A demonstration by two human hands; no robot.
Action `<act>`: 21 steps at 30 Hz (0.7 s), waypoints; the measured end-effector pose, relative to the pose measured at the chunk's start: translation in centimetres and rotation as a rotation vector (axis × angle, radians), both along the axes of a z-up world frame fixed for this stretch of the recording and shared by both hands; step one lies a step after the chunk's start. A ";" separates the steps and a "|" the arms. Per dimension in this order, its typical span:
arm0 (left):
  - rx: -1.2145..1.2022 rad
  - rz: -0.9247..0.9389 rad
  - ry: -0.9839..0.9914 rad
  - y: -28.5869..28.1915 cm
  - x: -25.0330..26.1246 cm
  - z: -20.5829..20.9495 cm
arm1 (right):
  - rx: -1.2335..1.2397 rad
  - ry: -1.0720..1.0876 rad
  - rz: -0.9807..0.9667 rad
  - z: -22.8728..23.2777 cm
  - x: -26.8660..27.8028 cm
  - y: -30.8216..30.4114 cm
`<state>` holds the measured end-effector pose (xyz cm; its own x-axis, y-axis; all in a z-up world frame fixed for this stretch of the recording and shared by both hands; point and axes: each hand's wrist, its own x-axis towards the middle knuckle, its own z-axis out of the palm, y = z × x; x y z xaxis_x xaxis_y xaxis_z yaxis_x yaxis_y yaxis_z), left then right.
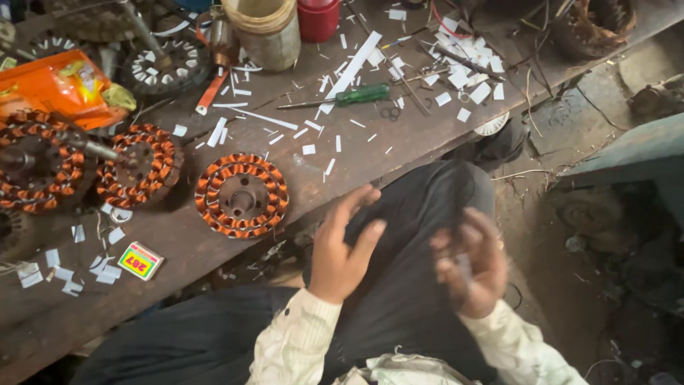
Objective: The person sits cross-legged at a workbench and repairs a motor stator. They use shears to trim copper wire, insert a small metal piece into the stator, and use a lit match to heat the wire ends.
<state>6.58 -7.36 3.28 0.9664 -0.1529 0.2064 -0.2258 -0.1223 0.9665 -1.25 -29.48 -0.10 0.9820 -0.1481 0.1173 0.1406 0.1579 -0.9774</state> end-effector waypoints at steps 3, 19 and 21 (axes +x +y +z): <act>0.252 0.094 -0.110 -1.7 2.7 0.1 | -0.004 -0.109 -0.101 -1.3 1.5 -3.1; 0.871 0.105 -0.657 -14.1 19.9 -4.6 | 0.213 -0.077 -0.127 -4.3 3.1 -3.9; 0.937 0.094 -0.658 -14.7 20.6 -5.3 | 0.201 -0.075 -0.121 -4.4 3.2 -4.0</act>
<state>27.23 -22.07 -2.03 0.7294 -0.4458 0.5189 -0.6049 -0.7746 0.1848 1.93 -33.50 -4.49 0.9452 -0.2923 0.1456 0.2415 0.3257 -0.9141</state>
